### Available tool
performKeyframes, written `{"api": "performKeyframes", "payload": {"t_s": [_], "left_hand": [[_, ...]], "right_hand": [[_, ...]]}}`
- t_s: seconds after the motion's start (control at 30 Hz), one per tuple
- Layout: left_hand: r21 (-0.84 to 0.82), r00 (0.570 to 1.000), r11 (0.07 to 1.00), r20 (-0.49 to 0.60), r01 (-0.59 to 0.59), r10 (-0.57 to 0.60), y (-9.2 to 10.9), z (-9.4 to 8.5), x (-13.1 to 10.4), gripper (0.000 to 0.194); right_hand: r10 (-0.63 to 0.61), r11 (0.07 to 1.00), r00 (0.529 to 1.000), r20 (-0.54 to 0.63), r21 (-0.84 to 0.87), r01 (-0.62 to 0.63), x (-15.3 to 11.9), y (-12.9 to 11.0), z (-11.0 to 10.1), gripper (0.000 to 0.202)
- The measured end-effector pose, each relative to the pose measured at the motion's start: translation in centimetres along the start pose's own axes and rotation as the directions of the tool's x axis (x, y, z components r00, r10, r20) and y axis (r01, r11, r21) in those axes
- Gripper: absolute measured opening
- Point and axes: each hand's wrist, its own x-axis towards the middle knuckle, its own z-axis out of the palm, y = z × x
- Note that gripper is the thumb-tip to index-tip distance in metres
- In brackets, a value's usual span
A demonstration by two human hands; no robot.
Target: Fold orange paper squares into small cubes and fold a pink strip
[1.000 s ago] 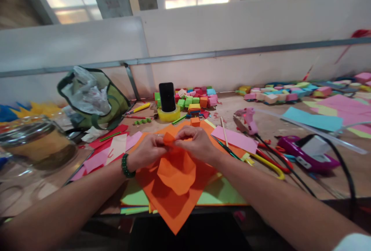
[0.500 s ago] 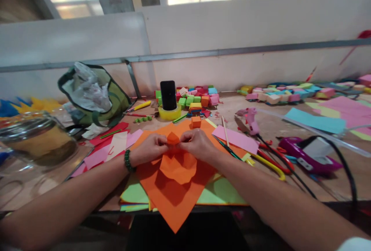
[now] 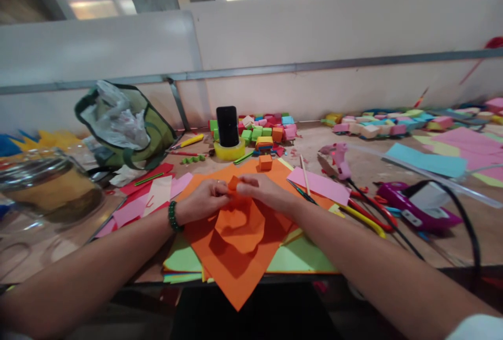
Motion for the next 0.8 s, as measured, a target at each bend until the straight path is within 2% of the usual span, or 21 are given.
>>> {"api": "performKeyframes", "payload": {"t_s": [0.07,0.17,0.27,0.37,0.47,0.53,0.63,0.73,0.8], "left_hand": [[0.010,1.000,1.000,0.005,-0.027,0.027,0.3,0.0,-0.1,0.027],[0.085,0.998,0.994,-0.016,-0.065,0.067,0.7,0.2,-0.4,0.028],[0.134,0.996,0.988,-0.026,-0.076,0.080,1.1,0.5,-0.7,0.026],[0.150,0.996,0.986,-0.035,-0.077,0.084,1.4,0.7,-0.9,0.024],[0.156,0.996,0.985,-0.020,-0.078,0.083,1.6,0.7,-0.9,0.021],[0.147,0.996,0.986,-0.039,-0.078,0.085,1.5,0.6,-0.8,0.024],[0.096,0.995,0.995,-0.087,-0.036,0.044,0.9,0.4,-0.5,0.026],[-0.007,0.998,0.999,-0.052,0.043,-0.043,0.3,0.1,-0.2,0.022],[-0.094,0.996,0.992,-0.007,0.085,-0.086,0.1,0.0,-0.1,0.021]], "right_hand": [[-0.050,0.994,0.999,0.000,-0.093,0.050,-0.2,-0.2,0.3,0.022],[-0.173,0.960,0.983,-0.066,-0.233,0.154,-0.3,-0.2,0.7,0.007],[-0.290,0.914,0.954,-0.069,-0.317,0.255,-0.3,0.1,1.0,0.005],[-0.356,0.895,0.930,-0.094,-0.322,0.310,-0.4,0.1,1.2,0.007],[-0.381,0.908,0.912,-0.155,-0.251,0.337,-0.5,-0.3,1.1,0.011],[-0.346,0.935,0.911,-0.225,-0.166,0.315,-0.3,-0.4,0.7,0.017],[-0.194,0.979,0.936,-0.294,0.000,0.202,0.2,0.0,-0.3,0.029],[-0.005,1.000,0.983,-0.184,0.013,0.007,0.7,0.9,-1.0,0.036],[0.068,0.995,0.993,-0.099,-0.068,-0.075,0.8,1.4,-1.0,0.027]]}}
